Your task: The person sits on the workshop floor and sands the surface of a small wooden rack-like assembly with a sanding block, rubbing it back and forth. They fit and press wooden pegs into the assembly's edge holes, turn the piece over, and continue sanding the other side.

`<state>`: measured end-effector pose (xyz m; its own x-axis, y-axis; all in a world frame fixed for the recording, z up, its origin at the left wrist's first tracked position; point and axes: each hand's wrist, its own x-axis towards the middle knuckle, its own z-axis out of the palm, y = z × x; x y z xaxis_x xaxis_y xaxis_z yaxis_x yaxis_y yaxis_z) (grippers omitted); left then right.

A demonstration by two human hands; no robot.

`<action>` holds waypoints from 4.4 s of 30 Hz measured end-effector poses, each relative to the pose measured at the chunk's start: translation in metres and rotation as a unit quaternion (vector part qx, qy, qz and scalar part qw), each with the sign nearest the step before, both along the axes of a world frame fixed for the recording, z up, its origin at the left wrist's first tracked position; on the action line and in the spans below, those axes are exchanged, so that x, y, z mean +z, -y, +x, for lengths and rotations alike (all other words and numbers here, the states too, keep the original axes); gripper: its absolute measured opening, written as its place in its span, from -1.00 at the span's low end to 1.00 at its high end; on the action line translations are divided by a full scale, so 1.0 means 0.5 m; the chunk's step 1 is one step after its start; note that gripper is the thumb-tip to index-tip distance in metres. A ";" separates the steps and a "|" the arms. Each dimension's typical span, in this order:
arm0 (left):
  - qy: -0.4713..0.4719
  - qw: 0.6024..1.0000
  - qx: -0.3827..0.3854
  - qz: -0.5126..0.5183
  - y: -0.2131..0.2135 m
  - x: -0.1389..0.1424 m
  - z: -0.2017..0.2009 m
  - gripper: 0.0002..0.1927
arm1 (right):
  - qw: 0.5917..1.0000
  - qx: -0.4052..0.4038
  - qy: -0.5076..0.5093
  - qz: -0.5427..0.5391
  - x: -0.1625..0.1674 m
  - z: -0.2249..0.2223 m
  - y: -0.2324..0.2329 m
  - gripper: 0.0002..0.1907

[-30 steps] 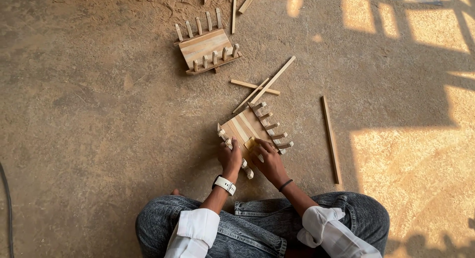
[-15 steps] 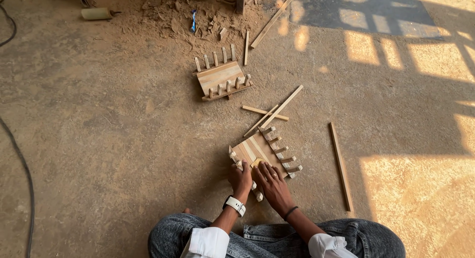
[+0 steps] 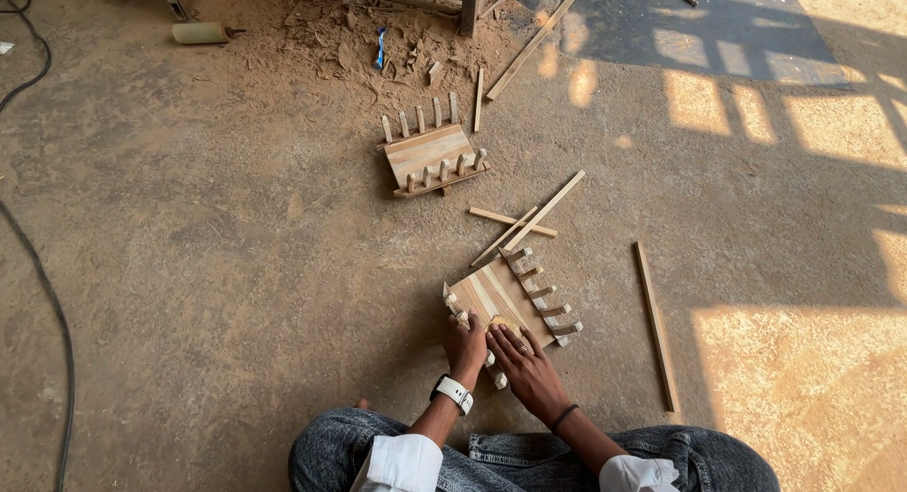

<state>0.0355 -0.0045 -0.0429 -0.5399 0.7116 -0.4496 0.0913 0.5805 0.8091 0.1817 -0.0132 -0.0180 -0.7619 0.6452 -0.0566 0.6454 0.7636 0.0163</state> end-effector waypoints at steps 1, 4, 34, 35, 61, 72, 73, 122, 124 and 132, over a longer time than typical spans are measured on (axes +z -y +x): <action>-0.003 1.000 -0.003 -0.004 0.000 -0.001 0.001 -0.22 | 0.999 0.007 -0.022 0.023 -0.002 0.003 -0.003 -0.34; -0.021 1.000 -0.014 -0.011 -0.002 -0.008 0.001 -0.19 | 0.992 -0.104 -0.063 0.018 -0.002 0.007 -0.008 -0.31; -0.069 0.995 -0.054 -0.054 -0.002 -0.014 0.001 -0.23 | 0.989 -0.123 -0.085 -0.021 0.001 0.030 0.017 -0.06; -0.073 0.995 -0.051 -0.045 -0.004 -0.014 0.002 -0.24 | 0.993 -0.082 -0.060 -0.060 -0.002 0.033 0.016 -0.06; -0.049 0.997 -0.044 -0.031 0.001 0.003 0.004 -0.24 | 1.000 0.024 0.014 0.006 0.012 0.021 0.009 -0.04; -0.042 0.998 -0.037 -0.035 -0.002 0.002 0.005 -0.23 | 0.984 -0.093 0.013 -0.152 0.024 0.021 0.003 -0.14; -0.053 0.997 -0.041 -0.033 -0.002 0.002 0.005 -0.24 | 0.960 -0.160 0.085 -0.212 0.019 0.022 0.002 -0.13; 0.048 0.977 -0.208 -0.029 0.004 -0.033 -0.118 0.17 | 0.994 -0.038 -0.032 -0.095 -0.016 0.025 0.038 -0.22; 0.050 0.980 -0.192 -0.031 0.006 -0.034 -0.117 0.19 | 0.994 -0.036 -0.045 -0.097 -0.014 0.024 0.038 -0.25; 0.068 0.986 -0.153 0.015 0.020 -0.033 -0.110 0.33 | 0.991 -0.097 0.007 -0.094 -0.028 0.024 0.019 -0.12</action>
<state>-0.0195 -0.0146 -0.0591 -0.2341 0.8458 -0.4794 0.1472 0.5183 0.8425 0.1938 -0.0229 -0.0321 -0.6227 0.7566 -0.1994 0.7812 0.6156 -0.1038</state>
